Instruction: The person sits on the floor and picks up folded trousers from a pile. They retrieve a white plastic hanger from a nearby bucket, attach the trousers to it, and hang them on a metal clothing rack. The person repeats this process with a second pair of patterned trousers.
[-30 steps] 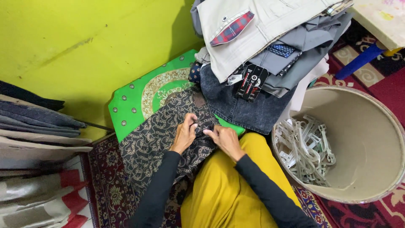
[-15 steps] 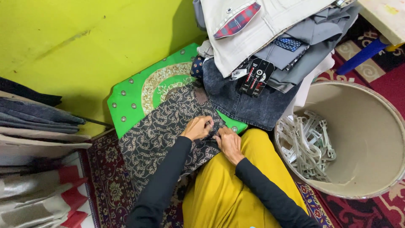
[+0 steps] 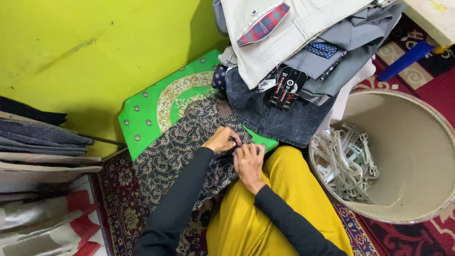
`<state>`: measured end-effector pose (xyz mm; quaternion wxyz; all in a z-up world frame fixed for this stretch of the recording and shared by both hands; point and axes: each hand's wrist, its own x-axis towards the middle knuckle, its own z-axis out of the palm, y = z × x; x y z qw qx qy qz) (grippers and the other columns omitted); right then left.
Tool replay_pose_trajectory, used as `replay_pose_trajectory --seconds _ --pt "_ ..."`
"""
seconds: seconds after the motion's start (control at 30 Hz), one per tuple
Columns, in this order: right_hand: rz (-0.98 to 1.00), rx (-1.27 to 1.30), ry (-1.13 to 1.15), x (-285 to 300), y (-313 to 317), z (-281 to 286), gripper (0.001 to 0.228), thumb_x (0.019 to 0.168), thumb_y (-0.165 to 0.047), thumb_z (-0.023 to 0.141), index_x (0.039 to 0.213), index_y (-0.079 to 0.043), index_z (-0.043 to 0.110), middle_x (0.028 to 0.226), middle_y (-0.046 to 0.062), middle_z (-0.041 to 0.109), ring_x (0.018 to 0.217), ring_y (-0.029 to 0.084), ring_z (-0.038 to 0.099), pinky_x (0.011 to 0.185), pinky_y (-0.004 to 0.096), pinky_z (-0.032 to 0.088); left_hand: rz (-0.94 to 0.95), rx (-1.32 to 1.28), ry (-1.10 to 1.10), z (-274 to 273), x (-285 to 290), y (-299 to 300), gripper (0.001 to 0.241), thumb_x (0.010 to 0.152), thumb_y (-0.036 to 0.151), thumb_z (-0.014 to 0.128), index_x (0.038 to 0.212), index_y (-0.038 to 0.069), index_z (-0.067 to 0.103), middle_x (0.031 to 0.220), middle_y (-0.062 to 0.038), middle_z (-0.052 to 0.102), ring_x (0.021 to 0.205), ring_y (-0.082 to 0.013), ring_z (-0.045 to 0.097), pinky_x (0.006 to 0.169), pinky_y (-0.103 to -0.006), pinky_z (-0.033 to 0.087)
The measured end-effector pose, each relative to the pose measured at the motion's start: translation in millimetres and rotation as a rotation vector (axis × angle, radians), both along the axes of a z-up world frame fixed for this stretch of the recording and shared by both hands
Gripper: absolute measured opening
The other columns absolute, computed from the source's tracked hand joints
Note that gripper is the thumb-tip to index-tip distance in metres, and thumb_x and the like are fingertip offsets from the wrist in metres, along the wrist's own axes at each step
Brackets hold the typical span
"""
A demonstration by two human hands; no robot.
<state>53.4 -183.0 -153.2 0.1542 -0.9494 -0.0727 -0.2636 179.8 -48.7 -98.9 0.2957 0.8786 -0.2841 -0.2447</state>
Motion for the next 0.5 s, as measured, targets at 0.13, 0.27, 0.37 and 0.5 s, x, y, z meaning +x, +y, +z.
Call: replay_pose_trajectory --seconds 0.13,0.27,0.37,0.5 --pt "0.049 -0.024 0.062 -12.8 29.4 11.0 0.016 0.095 -0.029 0.063 0.085 -0.016 0.064 0.086 0.004 0.061 0.099 0.022 0.058 0.102 0.050 0.037 0.031 -0.022 0.053 11.1 -1.9 -0.2 0.020 0.079 0.006 0.074 0.084 0.023 0.083 0.094 -0.014 0.079 0.102 -0.0394 0.072 0.089 -0.0498 0.057" --pt "0.079 0.006 0.085 -15.4 46.5 15.5 0.016 0.093 -0.027 0.063 0.084 -0.014 0.063 0.086 0.004 0.062 0.099 0.023 0.060 0.101 0.050 0.037 0.063 -0.003 0.093 13.1 2.5 -2.4 0.022 0.079 0.008 0.073 0.085 0.027 0.084 0.093 -0.014 0.078 0.098 -0.0369 0.073 0.089 -0.0454 0.057" --pt "0.094 0.021 0.093 -21.9 68.5 -1.5 0.010 0.089 -0.022 0.063 0.083 -0.014 0.065 0.085 0.005 0.063 0.097 0.023 0.061 0.100 0.048 0.038 0.063 0.004 0.110 -17.2 7.6 -1.9 0.024 0.078 0.009 0.072 0.083 0.029 0.084 0.092 -0.015 0.078 0.096 -0.0373 0.073 0.086 -0.0458 0.057" --pt "0.091 -0.003 0.346 -22.3 81.1 13.6 0.010 0.090 -0.024 0.054 0.092 -0.016 0.059 0.092 0.005 0.058 0.106 0.023 0.054 0.108 0.047 0.034 0.032 0.014 0.075 -8.3 5.9 -7.5 0.024 0.077 0.006 0.072 0.083 0.025 0.084 0.092 -0.013 0.079 0.100 -0.0378 0.073 0.092 -0.0464 0.057"
